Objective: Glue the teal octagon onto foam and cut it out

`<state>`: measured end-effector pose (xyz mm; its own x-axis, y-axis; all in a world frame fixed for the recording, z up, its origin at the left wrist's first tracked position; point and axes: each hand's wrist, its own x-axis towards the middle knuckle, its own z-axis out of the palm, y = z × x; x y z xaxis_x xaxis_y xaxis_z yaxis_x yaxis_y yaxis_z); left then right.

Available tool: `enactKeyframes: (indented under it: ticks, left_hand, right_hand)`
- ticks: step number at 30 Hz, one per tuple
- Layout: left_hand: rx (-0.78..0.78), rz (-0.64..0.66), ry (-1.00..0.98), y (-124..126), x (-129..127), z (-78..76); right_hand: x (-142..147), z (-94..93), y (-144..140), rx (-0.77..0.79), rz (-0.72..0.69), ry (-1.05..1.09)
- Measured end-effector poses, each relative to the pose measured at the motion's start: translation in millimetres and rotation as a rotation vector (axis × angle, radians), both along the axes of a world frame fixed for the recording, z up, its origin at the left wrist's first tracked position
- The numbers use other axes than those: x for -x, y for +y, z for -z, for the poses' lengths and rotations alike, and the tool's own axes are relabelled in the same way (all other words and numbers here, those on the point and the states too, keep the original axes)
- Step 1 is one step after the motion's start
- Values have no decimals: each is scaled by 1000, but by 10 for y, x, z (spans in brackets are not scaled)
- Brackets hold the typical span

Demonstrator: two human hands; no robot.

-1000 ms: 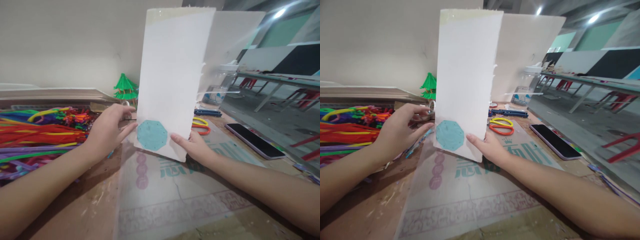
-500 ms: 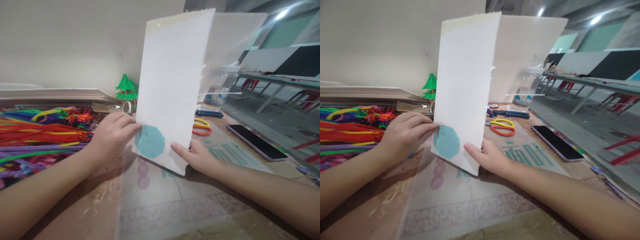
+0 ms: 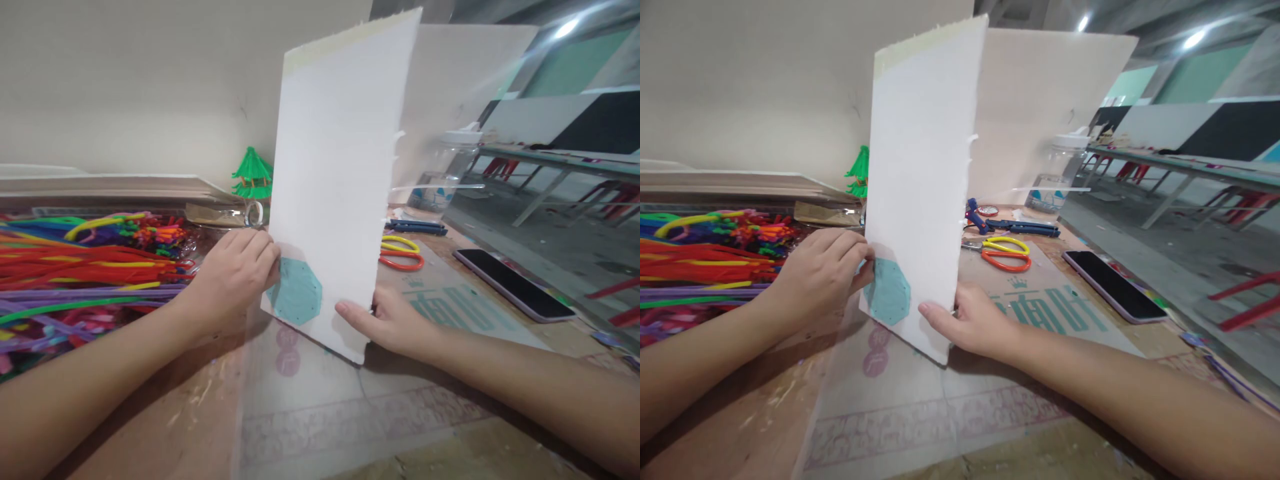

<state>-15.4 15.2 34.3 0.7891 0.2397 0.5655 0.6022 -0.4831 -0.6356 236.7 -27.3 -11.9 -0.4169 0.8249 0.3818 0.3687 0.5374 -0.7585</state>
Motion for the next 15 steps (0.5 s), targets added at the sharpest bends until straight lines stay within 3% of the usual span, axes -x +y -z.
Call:
enactKeyframes:
  ticks: [5,10,15]
  left_hand:
    - [210,-96,-130,77,14,5]
    - [335,-166,-357,166,129,-129]
    - [427,-205,-358,150,136,-223]
  right_hand:
    - [19,-14,37,122,66,87]
    - [-5,-24,102,240,94,216]
    - [-25,17,174,305,112,364]
